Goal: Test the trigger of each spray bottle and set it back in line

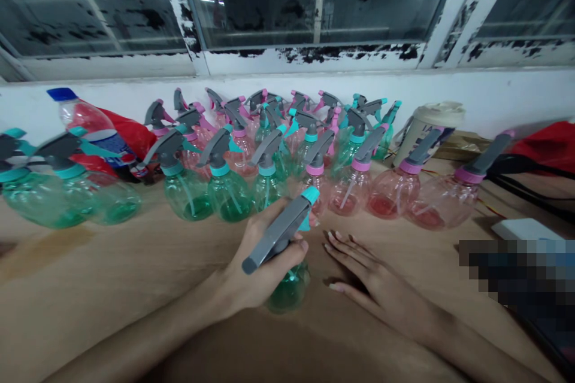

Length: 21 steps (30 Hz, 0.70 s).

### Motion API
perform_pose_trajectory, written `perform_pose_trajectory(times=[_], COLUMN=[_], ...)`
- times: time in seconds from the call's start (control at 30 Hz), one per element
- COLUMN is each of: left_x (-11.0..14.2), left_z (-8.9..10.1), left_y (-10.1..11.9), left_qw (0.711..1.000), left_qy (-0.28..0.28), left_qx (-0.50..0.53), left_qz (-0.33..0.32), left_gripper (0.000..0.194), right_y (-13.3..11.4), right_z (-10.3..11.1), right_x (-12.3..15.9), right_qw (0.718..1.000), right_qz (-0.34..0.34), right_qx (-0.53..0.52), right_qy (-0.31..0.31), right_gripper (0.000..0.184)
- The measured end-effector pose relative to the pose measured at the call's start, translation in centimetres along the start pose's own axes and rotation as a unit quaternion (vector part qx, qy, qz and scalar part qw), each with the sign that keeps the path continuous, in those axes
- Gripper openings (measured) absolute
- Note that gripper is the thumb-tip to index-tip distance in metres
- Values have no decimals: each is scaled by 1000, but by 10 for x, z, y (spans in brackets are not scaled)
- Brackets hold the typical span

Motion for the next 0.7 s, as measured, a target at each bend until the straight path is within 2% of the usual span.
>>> perform_pose_trajectory(times=[0.23, 0.43, 0.7], left_x=[-2, -1, 3], left_z=[1, -4, -9], left_y=[1, -5, -10], left_qw=[999, 997, 998], left_qy=[14, 23, 16], left_qx=[-28, -64, -60], left_qz=[-10, -46, -16], left_gripper=[3, 5, 18], right_y=[-2, -2, -2], right_z=[2, 2, 2], right_x=[0, -1, 0], right_qw=[1000, 1000, 1000], right_qz=[-1, 7, 4], right_qx=[2, -4, -15], right_qy=[-3, -1, 7], right_gripper=[58, 56, 59])
Point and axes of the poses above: each hand's wrist, its own x-axis away from the middle knuckle, its own z-axis out of the back of the hand, y = z × x, the point moved 3 cm from there along -x, towards the middle knuckle, and after that the axes turned 14 degrees about -z, right-handed, at the moved point
